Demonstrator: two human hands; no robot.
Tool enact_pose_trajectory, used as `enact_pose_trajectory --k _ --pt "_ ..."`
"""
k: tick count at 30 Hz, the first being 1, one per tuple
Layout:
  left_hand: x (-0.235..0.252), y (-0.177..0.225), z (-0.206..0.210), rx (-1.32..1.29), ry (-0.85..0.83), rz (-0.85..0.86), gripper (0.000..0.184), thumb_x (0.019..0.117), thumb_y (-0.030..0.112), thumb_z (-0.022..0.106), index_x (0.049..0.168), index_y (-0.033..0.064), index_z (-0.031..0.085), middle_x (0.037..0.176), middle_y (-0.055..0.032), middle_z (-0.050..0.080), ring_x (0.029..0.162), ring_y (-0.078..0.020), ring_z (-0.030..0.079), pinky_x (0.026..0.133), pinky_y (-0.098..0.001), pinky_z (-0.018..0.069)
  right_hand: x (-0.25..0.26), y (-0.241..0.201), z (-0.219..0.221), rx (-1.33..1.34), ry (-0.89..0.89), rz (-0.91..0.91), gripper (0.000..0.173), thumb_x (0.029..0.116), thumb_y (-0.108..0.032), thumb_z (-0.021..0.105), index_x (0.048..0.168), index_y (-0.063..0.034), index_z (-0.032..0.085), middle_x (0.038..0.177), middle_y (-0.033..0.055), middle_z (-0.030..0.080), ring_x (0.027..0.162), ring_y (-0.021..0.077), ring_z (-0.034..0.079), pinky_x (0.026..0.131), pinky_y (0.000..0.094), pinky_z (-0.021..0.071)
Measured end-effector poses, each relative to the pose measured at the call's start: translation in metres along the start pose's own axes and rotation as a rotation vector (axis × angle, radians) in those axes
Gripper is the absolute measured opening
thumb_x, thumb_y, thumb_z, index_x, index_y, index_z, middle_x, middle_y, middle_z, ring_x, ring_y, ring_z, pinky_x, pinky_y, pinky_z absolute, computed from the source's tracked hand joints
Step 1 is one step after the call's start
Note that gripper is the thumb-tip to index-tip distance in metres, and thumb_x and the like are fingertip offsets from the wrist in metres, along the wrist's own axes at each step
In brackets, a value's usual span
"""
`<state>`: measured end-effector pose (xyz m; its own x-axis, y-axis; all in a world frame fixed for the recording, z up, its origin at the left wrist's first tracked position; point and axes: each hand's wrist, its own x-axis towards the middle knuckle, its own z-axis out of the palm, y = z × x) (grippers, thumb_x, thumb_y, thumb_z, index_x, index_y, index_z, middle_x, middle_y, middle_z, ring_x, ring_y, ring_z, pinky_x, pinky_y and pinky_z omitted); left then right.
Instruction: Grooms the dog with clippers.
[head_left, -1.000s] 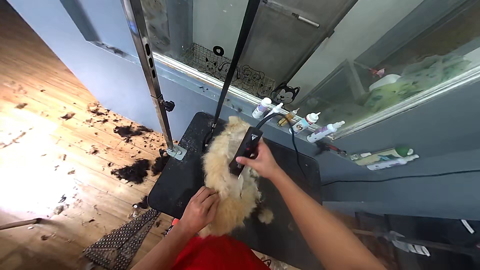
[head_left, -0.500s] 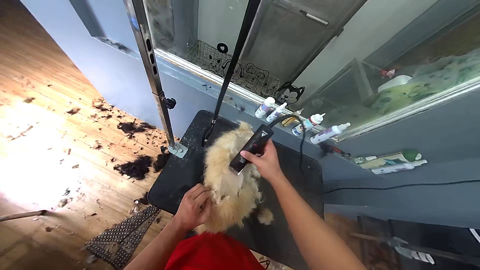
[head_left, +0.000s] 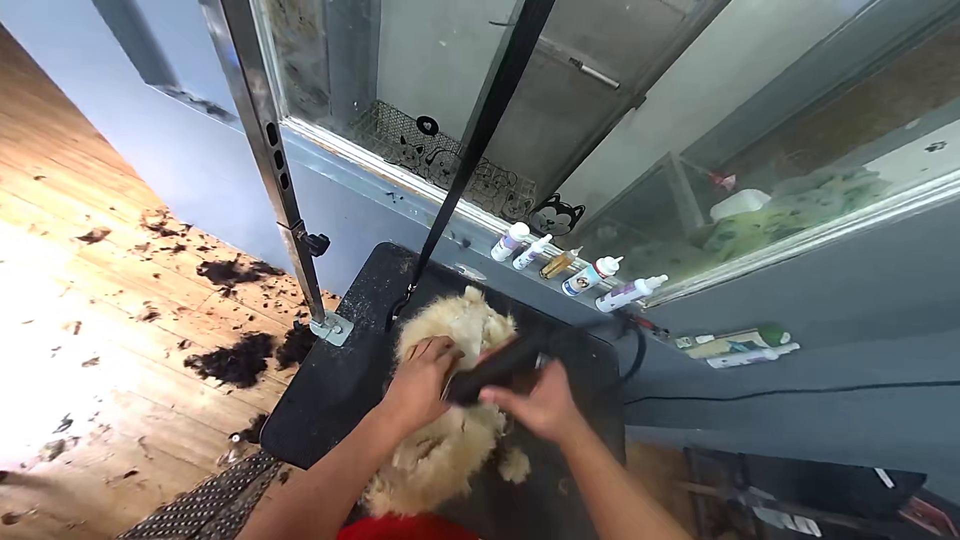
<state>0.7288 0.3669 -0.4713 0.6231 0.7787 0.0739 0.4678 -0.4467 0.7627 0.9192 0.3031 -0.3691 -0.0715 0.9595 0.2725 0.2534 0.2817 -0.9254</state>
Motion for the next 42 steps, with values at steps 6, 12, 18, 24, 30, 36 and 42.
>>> enact_pose_trajectory --k 6,12,18,24,30,36,42 --pt "-0.029 -0.008 0.028 0.167 0.146 -0.093 0.053 0.1003 0.06 0.048 0.136 0.024 0.064 0.151 -0.002 0.051 0.142 -0.0236 0.044 0.114 -0.0485 0.0408 0.098 0.07 -0.043 -0.098 0.507 0.553 0.065 0.0773 -0.02 0.091 0.129 -0.0009 0.056 0.104 0.0195 0.072 0.079 0.0332 0.075 0.063 0.0521 0.0664" --pt "-0.041 -0.011 0.029 0.131 0.178 -0.031 0.047 0.1003 0.056 0.051 0.133 0.0249 0.064 0.147 -0.0049 0.054 0.139 -0.0256 0.048 0.11 -0.0482 0.0448 0.14 0.116 -0.032 -0.391 0.34 0.875 0.072 0.0739 -0.036 0.091 0.129 -0.0074 0.056 0.099 0.0204 0.071 0.073 0.0341 0.073 0.061 0.054 0.0626" --pt "-0.046 -0.01 0.035 0.075 0.165 -0.01 0.047 0.1008 0.055 0.052 0.133 0.0245 0.064 0.147 -0.0046 0.055 0.141 -0.0246 0.047 0.113 -0.0478 0.0437 0.138 0.099 0.037 -0.649 0.039 0.8 0.089 0.0653 -0.053 0.088 0.136 -0.0103 0.053 0.098 0.0166 0.071 0.082 0.0335 0.073 0.072 0.0598 0.0606" --pt "-0.053 -0.009 0.036 0.046 0.173 0.008 0.046 0.1006 0.054 0.053 0.134 0.0241 0.064 0.146 -0.0073 0.055 0.14 -0.0266 0.048 0.112 -0.0484 0.0442 0.144 0.088 0.018 -0.624 0.067 0.565 0.077 0.0712 -0.051 0.087 0.13 -0.0114 0.058 0.098 0.0101 0.073 0.088 0.026 0.073 0.077 0.057 0.0611" --pt "-0.056 -0.009 0.042 0.123 0.294 0.024 0.046 0.0992 0.055 0.055 0.128 0.0218 0.068 0.138 -0.0075 0.061 0.133 -0.0278 0.054 0.107 -0.0482 0.048 0.132 0.079 0.056 -0.851 -0.022 0.68 0.087 0.0696 -0.055 0.083 0.139 -0.0118 0.052 0.099 0.0144 0.072 0.092 0.0345 0.071 0.077 0.0626 0.0575" --pt "-0.068 -0.002 0.048 0.207 0.369 0.067 0.044 0.0981 0.049 0.057 0.128 0.0184 0.069 0.134 -0.0091 0.064 0.128 -0.0287 0.058 0.104 -0.0466 0.0508 0.141 0.069 0.041 -0.719 -0.046 0.542 0.081 0.0718 -0.053 0.087 0.134 -0.0101 0.056 0.102 0.0103 0.073 0.096 0.0257 0.072 0.086 0.0573 0.0594" --pt "-0.066 -0.006 0.05 0.116 0.424 0.036 0.044 0.0978 0.049 0.059 0.125 0.0165 0.07 0.132 -0.0089 0.065 0.128 -0.027 0.058 0.104 -0.0433 0.0519 0.13 0.054 0.055 -0.87 -0.005 0.693 0.083 0.0699 -0.054 0.084 0.135 -0.0124 0.054 0.095 0.0126 0.071 0.089 0.0327 0.071 0.076 0.0624 0.0573"
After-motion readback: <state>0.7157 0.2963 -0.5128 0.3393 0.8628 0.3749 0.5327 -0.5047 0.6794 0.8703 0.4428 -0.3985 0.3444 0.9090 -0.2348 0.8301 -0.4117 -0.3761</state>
